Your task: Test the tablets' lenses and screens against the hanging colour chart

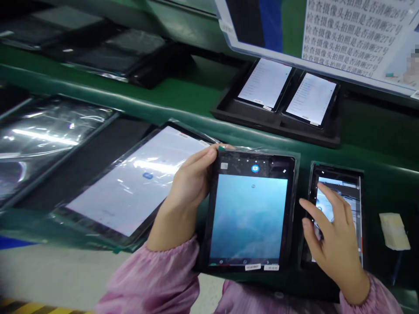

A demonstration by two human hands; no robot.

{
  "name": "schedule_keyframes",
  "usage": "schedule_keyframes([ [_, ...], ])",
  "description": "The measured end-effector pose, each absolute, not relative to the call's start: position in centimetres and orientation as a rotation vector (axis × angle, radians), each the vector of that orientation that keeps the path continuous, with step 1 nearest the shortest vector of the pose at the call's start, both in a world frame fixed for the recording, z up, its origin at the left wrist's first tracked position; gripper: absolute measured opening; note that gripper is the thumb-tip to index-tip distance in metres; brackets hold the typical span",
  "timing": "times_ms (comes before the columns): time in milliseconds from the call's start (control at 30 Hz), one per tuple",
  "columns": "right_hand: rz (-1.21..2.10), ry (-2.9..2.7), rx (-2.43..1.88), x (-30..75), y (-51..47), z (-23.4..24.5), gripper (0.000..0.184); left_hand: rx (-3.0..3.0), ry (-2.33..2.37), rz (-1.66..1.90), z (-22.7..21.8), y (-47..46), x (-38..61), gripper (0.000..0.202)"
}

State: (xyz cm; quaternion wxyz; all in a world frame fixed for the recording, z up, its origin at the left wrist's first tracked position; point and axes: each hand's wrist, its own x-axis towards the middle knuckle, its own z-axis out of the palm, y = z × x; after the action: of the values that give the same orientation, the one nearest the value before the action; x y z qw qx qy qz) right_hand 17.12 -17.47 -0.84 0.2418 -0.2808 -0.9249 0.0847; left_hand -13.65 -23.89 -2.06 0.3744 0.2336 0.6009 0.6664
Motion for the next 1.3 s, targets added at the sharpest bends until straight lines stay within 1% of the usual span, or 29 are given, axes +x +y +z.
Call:
schedule_keyframes([
  [167,0.211,-2.566,-0.744,13.1,-16.6,0.2,0.032,0.615,1.526,1.75,-2.1,-23.9,-13.5,0.038],
  [300,0.263,-2.485,-0.797,13.3,-16.2,1.0,0.036,0.633,1.516,1.778,-1.7,-24.2,-13.4,0.04],
  [433,0.344,-2.292,-1.065,17.3,-14.4,0.5,0.045,0.651,1.477,1.806,-1.5,-24.5,-13.4,0.036],
  [567,0.427,-2.132,-1.437,23.0,-11.5,-1.7,0.06,0.575,1.537,1.788,-2.0,-24.3,-13.6,0.032],
  [633,0.481,-2.07,-1.533,24.8,-10.8,-2.8,0.066,0.502,1.621,1.746,-2.5,-24.0,-13.6,0.027],
  [700,0.518,-2.097,-1.502,25.3,-10.9,-3.4,0.064,0.468,1.754,1.701,-3.0,-23.8,-13.7,0.024],
  [833,0.452,-2.338,-1.328,23.2,-12.4,-3.2,0.039,0.582,2.024,1.61,-4.1,-23.2,-13.9,0.027],
  [900,0.392,-2.425,-1.279,21.5,-12.8,-2.9,0.032,0.64,2.018,1.677,-4.3,-22.9,-14.1,0.027],
  [1000,0.314,-2.492,-1.198,19.3,-12.3,-2.6,0.033,0.668,1.907,1.956,-4.3,-22.7,-14.2,0.022],
  [1067,0.275,-2.516,-1.158,18.2,-11.7,-2.7,0.034,0.663,1.852,2.07,-4.1,-23.1,-14.2,0.019],
  [1133,0.26,-2.543,-1.151,17.5,-11.2,-3.0,0.035,0.667,1.819,2.037,-3.9,-24.0,-14.0,0.016],
  [1300,0.323,-2.541,-1.146,18.5,-10.0,-4.0,0.037,0.721,1.847,1.82,-2.5,-27.7,-12.6,0.012],
])
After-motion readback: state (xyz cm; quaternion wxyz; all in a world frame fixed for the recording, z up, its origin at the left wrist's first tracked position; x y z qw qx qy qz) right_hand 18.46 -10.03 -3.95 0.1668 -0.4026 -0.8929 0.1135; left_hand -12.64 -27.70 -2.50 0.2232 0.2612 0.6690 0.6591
